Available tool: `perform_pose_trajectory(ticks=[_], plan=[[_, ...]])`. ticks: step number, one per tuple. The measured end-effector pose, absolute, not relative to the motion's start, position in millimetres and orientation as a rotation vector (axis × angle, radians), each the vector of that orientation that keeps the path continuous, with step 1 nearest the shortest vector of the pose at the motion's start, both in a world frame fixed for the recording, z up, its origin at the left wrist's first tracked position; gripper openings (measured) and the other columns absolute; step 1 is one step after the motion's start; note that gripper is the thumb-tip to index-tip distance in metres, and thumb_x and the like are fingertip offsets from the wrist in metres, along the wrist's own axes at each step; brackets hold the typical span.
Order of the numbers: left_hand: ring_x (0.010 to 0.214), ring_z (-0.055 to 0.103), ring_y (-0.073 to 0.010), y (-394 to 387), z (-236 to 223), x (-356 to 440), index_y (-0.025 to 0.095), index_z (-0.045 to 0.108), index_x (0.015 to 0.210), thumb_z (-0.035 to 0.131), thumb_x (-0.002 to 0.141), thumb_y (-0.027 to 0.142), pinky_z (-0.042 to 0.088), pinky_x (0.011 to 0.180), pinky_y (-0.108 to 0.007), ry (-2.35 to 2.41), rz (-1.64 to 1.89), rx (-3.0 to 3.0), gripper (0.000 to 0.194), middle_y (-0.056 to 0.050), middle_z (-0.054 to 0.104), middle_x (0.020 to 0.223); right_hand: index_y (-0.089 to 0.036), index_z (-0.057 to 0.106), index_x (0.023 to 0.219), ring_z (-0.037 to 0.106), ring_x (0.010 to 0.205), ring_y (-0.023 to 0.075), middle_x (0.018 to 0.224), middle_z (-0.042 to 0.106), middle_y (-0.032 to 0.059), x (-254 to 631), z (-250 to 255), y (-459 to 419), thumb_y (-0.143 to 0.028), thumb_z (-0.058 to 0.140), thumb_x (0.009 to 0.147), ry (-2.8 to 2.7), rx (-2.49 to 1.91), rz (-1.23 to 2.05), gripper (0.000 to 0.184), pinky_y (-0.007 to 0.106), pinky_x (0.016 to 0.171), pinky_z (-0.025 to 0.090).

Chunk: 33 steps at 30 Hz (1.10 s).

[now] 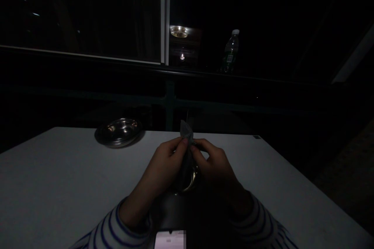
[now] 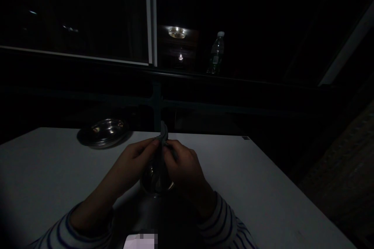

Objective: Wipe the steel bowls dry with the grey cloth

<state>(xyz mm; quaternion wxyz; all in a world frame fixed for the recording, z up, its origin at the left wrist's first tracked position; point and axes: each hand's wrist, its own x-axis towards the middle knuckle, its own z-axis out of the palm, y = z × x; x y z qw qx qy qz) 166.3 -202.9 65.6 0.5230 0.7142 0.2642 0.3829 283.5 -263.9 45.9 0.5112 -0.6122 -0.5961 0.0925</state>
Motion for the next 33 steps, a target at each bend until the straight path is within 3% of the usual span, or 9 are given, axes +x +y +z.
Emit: perform_pose_trajectory(ticks=[6,9,15,24,27,30,33], plan=[[0.071,0.059,-0.0176,-188.4,72.1,155.5,0.016,0.066,0.082,0.055,0.072,0.032,0.042,0.060,-0.023,0.836,1.082,1.693,0.022,-0.001,0.066,0.071,-0.018,0.056,0.084,0.059,0.072,0.0132,0.077,0.063,0.0020,303.3,55.8,-265.0,-0.030,0.044,0.083,-1.228,-1.538,0.149,0.017,0.021,0.059,0.044],[0.062,0.057,-0.0168,-177.7,76.4,146.5,0.016,0.063,0.083,0.055,0.070,0.035,0.040,0.051,-0.022,0.939,1.060,1.664,0.025,0.000,0.063,0.066,-0.016,0.056,0.084,0.058,0.069,0.0123,0.077,0.062,0.0021,321.1,61.1,-266.8,-0.031,0.046,0.082,-1.146,-1.542,0.109,0.018,0.021,0.058,0.043],[0.066,0.057,-0.0165,-162.5,74.6,136.6,0.018,0.062,0.078,0.059,0.064,0.025,0.040,0.057,-0.022,0.939,1.134,1.841,0.016,-0.001,0.064,0.069,-0.016,0.057,0.089,0.057,0.074,0.0132,0.081,0.061,0.0023,344.8,70.7,-276.1,-0.033,0.048,0.080,-1.062,-1.478,0.030,0.020,0.023,0.062,0.044],[0.061,0.058,-0.0163,-168.6,68.2,133.6,0.017,0.057,0.106,0.056,0.069,0.035,0.041,0.056,-0.024,0.757,0.745,2.070,0.040,-0.001,0.063,0.069,-0.025,0.061,0.091,0.058,0.080,0.0134,0.087,0.062,-0.0001,337.8,83.6,-298.0,-0.032,0.053,0.079,-1.099,-1.328,-0.189,0.016,0.025,0.069,0.047],[0.068,0.060,-0.0177,-179.0,67.1,138.9,0.020,0.056,0.111,0.060,0.067,0.040,0.043,0.059,-0.025,0.704,0.694,2.110,0.049,-0.003,0.064,0.082,-0.028,0.062,0.090,0.059,0.082,0.0134,0.089,0.063,-0.0010,329.1,86.1,-303.6,-0.030,0.053,0.079,-1.151,-1.295,-0.237,0.014,0.025,0.070,0.048],[0.100,0.054,-0.0220,-188.2,64.0,145.8,0.024,0.053,0.116,0.066,0.062,0.038,0.042,0.079,-0.027,0.630,0.803,2.041,0.058,-0.007,0.059,0.111,-0.028,0.063,0.090,0.059,0.082,0.0147,0.089,0.064,-0.0001,324.0,87.4,-307.9,-0.031,0.054,0.079,-1.184,-1.291,-0.234,0.015,0.027,0.071,0.050],[0.108,0.049,-0.0207,-195.6,64.1,152.0,0.025,0.048,0.120,0.068,0.061,0.034,0.039,0.088,-0.027,0.509,0.726,1.948,0.064,-0.005,0.053,0.122,-0.029,0.063,0.090,0.061,0.079,0.0141,0.087,0.065,-0.0008,324.0,87.6,-310.8,-0.032,0.054,0.079,-1.202,-1.262,-0.196,0.015,0.027,0.068,0.051]])
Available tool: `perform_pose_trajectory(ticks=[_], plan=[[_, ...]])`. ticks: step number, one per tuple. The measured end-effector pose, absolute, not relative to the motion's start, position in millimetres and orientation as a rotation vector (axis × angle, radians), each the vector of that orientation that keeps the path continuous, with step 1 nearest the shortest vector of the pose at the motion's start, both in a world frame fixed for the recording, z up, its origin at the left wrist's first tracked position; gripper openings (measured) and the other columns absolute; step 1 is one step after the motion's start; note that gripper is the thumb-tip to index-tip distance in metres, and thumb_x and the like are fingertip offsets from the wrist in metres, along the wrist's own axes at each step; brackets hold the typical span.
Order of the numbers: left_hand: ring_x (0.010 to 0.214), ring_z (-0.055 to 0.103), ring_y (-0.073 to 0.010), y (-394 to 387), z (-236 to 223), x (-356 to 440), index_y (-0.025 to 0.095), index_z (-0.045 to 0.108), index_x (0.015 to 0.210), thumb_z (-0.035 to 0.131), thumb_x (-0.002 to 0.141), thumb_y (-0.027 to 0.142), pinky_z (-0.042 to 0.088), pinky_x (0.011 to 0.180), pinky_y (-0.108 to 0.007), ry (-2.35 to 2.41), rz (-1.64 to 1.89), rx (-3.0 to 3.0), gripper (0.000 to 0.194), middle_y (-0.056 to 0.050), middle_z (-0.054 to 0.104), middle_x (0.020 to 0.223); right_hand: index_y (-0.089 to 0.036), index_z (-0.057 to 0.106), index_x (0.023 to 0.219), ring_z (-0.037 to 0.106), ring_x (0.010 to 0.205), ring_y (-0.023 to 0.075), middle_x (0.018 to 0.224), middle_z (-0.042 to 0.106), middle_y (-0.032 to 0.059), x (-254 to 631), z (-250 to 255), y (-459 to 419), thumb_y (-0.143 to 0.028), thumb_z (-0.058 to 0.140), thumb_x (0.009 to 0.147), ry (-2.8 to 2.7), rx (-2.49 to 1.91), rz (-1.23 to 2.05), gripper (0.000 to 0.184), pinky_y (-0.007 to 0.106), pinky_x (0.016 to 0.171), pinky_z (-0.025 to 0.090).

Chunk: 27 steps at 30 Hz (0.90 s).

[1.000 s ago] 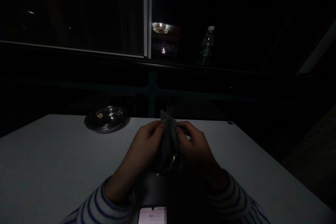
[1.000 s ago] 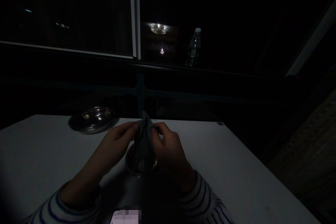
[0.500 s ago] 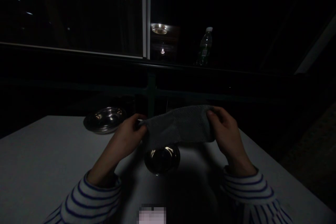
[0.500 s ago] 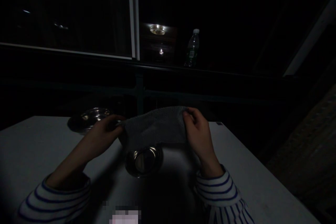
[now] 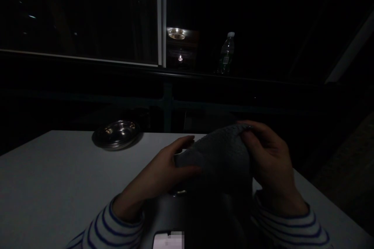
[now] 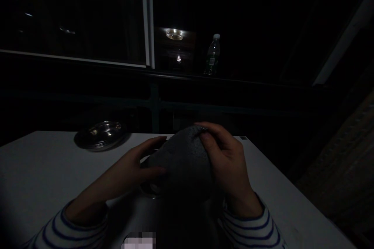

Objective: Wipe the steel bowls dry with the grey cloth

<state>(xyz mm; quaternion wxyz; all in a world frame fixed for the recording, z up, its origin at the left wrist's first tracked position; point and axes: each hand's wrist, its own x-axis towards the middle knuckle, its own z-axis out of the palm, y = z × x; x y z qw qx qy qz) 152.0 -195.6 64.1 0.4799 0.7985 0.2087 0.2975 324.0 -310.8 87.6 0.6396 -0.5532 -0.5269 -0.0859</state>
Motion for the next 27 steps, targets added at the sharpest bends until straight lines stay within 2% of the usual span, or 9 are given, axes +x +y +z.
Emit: perform_pose_trajectory(ticks=[2,5,8,11,15,18,22,27], plan=[[0.106,0.051,-0.0201,-199.9,66.4,155.1,0.025,0.049,0.120,0.070,0.060,0.031,0.039,0.088,-0.027,0.452,0.699,1.894,0.063,-0.004,0.054,0.120,-0.032,0.063,0.090,0.061,0.078,0.0124,0.086,0.065,-0.0028,324.7,87.8,-311.3,-0.032,0.055,0.079,-1.197,-1.227,-0.178,0.014,0.024,0.067,0.051],[0.092,0.058,-0.0199,-206.0,70.3,158.4,0.025,0.052,0.115,0.069,0.062,0.029,0.045,0.075,-0.026,0.433,0.624,1.773,0.056,-0.003,0.064,0.102,-0.034,0.064,0.090,0.061,0.080,0.0116,0.087,0.066,-0.0040,324.4,88.8,-308.9,-0.031,0.056,0.078,-1.172,-1.222,-0.157,0.014,0.023,0.069,0.050],[0.076,0.060,-0.0183,-209.9,71.9,159.6,0.020,0.064,0.092,0.063,0.067,0.032,0.046,0.062,-0.024,0.462,0.628,1.725,0.028,-0.003,0.066,0.081,-0.029,0.065,0.089,0.061,0.083,0.0135,0.089,0.066,-0.0018,323.8,89.6,-303.8,-0.032,0.057,0.077,-1.135,-1.277,-0.084,0.015,0.026,0.073,0.049],[0.062,0.058,-0.0151,-209.5,71.1,158.5,0.016,0.064,0.076,0.058,0.070,0.037,0.044,0.052,-0.022,0.510,0.639,1.676,0.023,-0.001,0.063,0.068,-0.025,0.065,0.088,0.060,0.083,0.0144,0.090,0.066,0.0001,325.6,89.1,-298.2,-0.035,0.059,0.074,-1.058,-1.316,0.059,0.018,0.026,0.073,0.048],[0.067,0.060,-0.0165,-204.9,70.0,157.2,0.017,0.062,0.086,0.058,0.070,0.039,0.046,0.056,-0.023,0.547,0.762,1.568,0.028,-0.001,0.064,0.073,-0.025,0.063,0.094,0.060,0.084,0.0133,0.095,0.065,0.0009,327.8,86.3,-292.3,-0.038,0.061,0.073,-0.959,-1.262,0.312,0.025,0.021,0.067,0.047],[0.068,0.061,-0.0170,-202.0,70.8,157.2,0.018,0.060,0.094,0.059,0.070,0.038,0.046,0.056,-0.023,0.573,0.872,1.442,0.031,-0.002,0.065,0.074,-0.025,0.056,0.105,0.059,0.084,0.0132,0.094,0.064,0.0017,326.6,82.7,-289.2,-0.037,0.061,0.073,-0.919,-1.158,0.524,0.034,0.021,0.070,0.047],[0.063,0.061,-0.0151,-198.0,73.0,156.9,0.020,0.059,0.096,0.060,0.070,0.037,0.045,0.056,-0.023,0.609,0.994,1.309,0.031,0.000,0.065,0.071,-0.026,0.046,0.116,0.058,0.088,0.0142,0.099,0.061,0.0033,325.5,76.6,-286.3,-0.039,0.060,0.074,-0.947,-1.118,0.688,0.046,0.025,0.076,0.046],[0.063,0.061,-0.0147,-191.5,73.6,156.6,0.019,0.058,0.094,0.061,0.069,0.036,0.045,0.056,-0.023,0.654,1.103,1.193,0.030,0.000,0.065,0.072,-0.023,0.041,0.120,0.061,0.070,0.0139,0.082,0.063,0.0027,324.6,73.4,-284.3,-0.043,0.058,0.074,-1.004,-1.175,0.794,0.053,0.030,0.067,0.049]])
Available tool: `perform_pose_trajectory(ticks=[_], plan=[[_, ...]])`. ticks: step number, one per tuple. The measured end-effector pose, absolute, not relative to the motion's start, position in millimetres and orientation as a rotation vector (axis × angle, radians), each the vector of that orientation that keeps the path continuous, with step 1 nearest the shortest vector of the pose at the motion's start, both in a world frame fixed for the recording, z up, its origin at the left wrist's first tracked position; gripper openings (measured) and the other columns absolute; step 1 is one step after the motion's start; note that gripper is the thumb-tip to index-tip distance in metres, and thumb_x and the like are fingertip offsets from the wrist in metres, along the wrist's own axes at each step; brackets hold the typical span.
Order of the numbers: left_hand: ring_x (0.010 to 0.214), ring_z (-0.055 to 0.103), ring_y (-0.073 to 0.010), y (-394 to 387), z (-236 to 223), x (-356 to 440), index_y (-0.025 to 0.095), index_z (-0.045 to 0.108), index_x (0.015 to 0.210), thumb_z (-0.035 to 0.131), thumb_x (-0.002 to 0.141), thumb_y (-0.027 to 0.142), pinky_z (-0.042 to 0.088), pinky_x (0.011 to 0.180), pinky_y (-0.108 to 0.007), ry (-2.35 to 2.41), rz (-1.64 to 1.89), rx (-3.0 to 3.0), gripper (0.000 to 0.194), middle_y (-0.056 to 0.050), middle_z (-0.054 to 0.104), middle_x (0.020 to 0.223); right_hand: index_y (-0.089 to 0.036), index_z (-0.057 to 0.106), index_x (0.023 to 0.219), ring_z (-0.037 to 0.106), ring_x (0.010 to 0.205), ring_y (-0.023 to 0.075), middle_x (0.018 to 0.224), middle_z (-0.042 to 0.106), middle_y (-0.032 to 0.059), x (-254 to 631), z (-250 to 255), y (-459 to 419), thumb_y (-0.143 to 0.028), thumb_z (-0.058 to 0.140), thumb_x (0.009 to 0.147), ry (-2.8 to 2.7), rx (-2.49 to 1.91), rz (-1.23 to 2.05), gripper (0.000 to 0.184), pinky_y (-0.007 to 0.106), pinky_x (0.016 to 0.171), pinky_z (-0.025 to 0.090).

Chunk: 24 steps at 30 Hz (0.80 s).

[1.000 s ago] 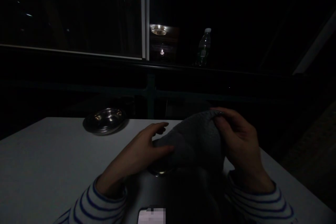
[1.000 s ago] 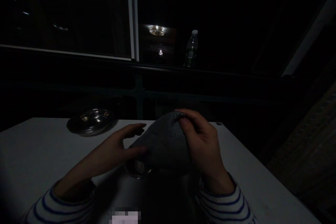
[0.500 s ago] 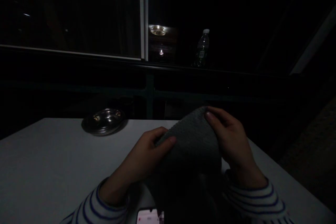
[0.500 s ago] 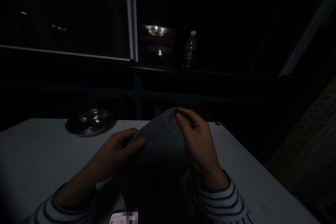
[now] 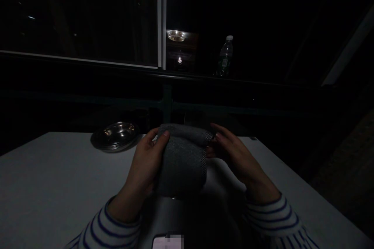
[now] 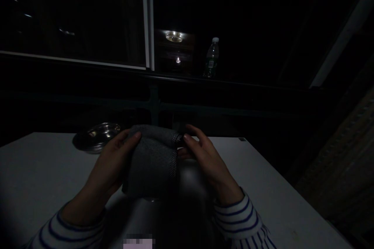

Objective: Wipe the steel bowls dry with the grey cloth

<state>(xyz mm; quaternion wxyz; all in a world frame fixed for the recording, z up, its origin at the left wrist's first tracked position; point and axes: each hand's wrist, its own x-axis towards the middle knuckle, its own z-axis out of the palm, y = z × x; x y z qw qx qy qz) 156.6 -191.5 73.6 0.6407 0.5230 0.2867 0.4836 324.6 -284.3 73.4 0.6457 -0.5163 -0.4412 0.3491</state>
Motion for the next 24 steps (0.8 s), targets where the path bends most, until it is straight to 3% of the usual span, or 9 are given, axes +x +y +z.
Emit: perform_pose_trajectory(ticks=[6,10,15,19,24], plan=[[0.062,0.060,-0.0145,-190.3,71.3,159.6,0.017,0.057,0.095,0.060,0.069,0.035,0.045,0.055,-0.024,0.689,1.091,1.128,0.032,-0.001,0.064,0.073,-0.019,0.036,0.122,0.062,0.076,0.0128,0.082,0.065,0.0033,318.1,75.2,-280.7,-0.028,0.063,0.071,-1.054,-1.176,0.794,0.058,0.029,0.075,0.048],[0.063,0.061,-0.0155,-186.6,67.5,159.7,0.017,0.057,0.096,0.055,0.071,0.038,0.045,0.058,-0.027,0.718,0.999,1.247,0.032,-0.001,0.065,0.072,-0.017,0.044,0.113,0.062,0.072,0.0125,0.079,0.065,0.0024,316.0,74.0,-276.3,-0.023,0.063,0.068,-0.989,-1.242,0.709,0.050,0.024,0.066,0.048],[0.062,0.059,-0.0191,-175.1,65.0,149.1,0.016,0.062,0.070,0.052,0.070,0.046,0.040,0.055,-0.027,0.959,0.985,1.963,0.031,-0.003,0.064,0.065,-0.018,0.047,0.108,0.061,0.073,0.0111,0.077,0.064,0.0005,320.1,69.6,-273.3,-0.019,0.060,0.069,-1.042,-1.389,0.434,0.041,0.020,0.063,0.047],[0.068,0.060,-0.0181,-181.3,67.6,147.4,0.019,0.061,0.074,0.049,0.073,0.045,0.041,0.061,-0.027,1.027,1.130,2.136,0.029,-0.003,0.066,0.074,-0.018,0.051,0.103,0.061,0.074,0.0123,0.079,0.064,0.0016,319.8,66.7,-272.0,-0.021,0.058,0.071,-1.114,-1.490,0.378,0.033,0.021,0.062,0.046],[0.074,0.062,-0.0160,-203.3,65.4,160.8,0.022,0.065,0.084,0.049,0.076,0.036,0.044,0.064,-0.024,0.762,0.920,2.066,0.022,0.000,0.068,0.081,-0.020,0.054,0.099,0.062,0.078,0.0137,0.081,0.066,0.0015,311.4,64.3,-272.7,-0.021,0.057,0.072,-1.204,-1.518,0.396,0.027,0.022,0.065,0.047]])
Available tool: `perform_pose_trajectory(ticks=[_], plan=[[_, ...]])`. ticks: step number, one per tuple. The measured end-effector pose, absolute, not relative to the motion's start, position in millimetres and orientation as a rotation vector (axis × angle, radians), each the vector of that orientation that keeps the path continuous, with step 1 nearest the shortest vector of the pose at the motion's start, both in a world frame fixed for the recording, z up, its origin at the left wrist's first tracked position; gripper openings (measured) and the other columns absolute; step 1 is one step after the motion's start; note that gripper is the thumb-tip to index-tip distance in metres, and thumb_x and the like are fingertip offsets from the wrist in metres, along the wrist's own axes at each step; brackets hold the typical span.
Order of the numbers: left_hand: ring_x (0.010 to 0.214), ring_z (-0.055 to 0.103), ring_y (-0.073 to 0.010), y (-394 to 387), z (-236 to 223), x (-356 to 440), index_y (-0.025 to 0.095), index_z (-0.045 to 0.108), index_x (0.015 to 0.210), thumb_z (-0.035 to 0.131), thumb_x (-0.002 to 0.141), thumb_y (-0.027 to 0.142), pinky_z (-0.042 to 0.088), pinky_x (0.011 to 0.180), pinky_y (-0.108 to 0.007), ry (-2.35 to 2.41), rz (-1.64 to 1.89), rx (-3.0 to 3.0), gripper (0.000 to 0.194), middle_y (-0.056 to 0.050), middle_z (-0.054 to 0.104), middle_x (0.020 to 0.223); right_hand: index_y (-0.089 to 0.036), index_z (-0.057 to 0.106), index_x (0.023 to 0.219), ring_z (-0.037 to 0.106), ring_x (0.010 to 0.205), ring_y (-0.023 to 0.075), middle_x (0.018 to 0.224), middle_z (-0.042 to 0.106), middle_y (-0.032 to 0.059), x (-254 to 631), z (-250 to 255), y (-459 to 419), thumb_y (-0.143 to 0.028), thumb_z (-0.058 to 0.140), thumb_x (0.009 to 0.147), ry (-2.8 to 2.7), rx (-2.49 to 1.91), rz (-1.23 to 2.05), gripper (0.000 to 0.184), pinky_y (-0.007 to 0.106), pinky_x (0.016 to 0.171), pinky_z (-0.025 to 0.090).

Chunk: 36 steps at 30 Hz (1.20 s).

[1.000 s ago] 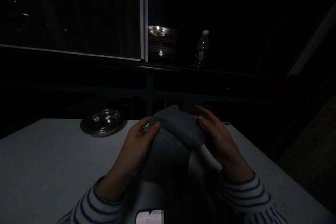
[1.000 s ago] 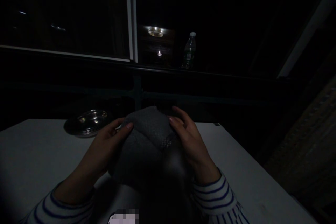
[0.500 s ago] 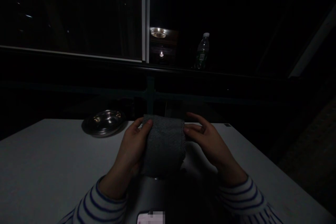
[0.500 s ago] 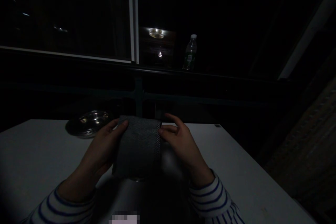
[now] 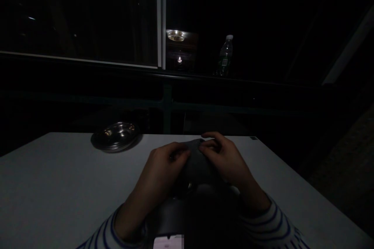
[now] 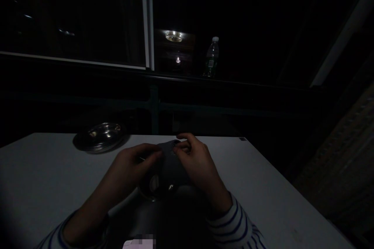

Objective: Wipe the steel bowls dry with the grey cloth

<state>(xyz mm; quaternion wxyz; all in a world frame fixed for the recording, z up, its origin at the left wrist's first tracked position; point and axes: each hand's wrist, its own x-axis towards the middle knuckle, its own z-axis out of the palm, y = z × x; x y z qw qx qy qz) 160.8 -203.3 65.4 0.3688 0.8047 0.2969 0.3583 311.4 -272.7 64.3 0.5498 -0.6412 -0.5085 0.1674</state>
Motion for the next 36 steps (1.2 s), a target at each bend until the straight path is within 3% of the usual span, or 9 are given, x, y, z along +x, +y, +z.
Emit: perform_pose_trajectory(ticks=[5,11,19,30,36], plan=[[0.075,0.063,-0.0168,-210.3,62.0,166.2,0.023,0.065,0.089,0.052,0.075,0.036,0.044,0.065,-0.025,0.717,0.886,2.036,0.024,-0.001,0.069,0.084,-0.020,0.056,0.096,0.062,0.083,0.0149,0.083,0.067,0.0023,303.7,64.3,-274.2,-0.024,0.056,0.074,-1.283,-1.427,0.498,0.022,0.024,0.072,0.047],[0.070,0.063,-0.0194,-209.4,63.2,164.1,0.021,0.065,0.082,0.057,0.069,0.044,0.045,0.060,-0.026,0.792,0.924,1.997,0.028,-0.003,0.068,0.076,-0.021,0.060,0.090,0.061,0.086,0.0141,0.091,0.065,0.0022,300.2,63.2,-272.9,-0.018,0.053,0.076,-1.372,-1.364,0.441,0.016,0.024,0.075,0.048],[0.071,0.063,-0.0198,-207.9,62.6,163.2,0.019,0.065,0.084,0.057,0.069,0.033,0.046,0.063,-0.027,0.767,0.878,1.923,0.022,-0.005,0.069,0.078,-0.021,0.062,0.091,0.060,0.087,0.0137,0.093,0.065,0.0017,300.1,63.6,-275.4,-0.020,0.053,0.076,-1.429,-1.373,0.386,0.018,0.024,0.077,0.047],[0.064,0.059,-0.0176,-202.2,66.3,159.3,0.018,0.063,0.072,0.053,0.066,0.024,0.041,0.057,-0.025,0.824,0.970,1.953,0.014,-0.001,0.064,0.066,-0.021,0.061,0.091,0.060,0.079,0.0149,0.084,0.065,0.0026,301.4,65.8,-276.5,-0.023,0.051,0.075,-1.357,-1.506,0.182,0.018,0.023,0.065,0.046],[0.057,0.053,-0.0147,-192.2,73.6,155.1,0.016,0.058,0.066,0.051,0.067,0.029,0.039,0.050,-0.024,0.862,0.956,1.710,0.015,0.000,0.057,0.060,-0.020,0.056,0.096,0.058,0.076,0.0138,0.080,0.063,0.0013,315.7,70.0,-278.4,-0.022,0.047,0.077,-1.316,-1.530,0.212,0.021,0.024,0.065,0.044]])
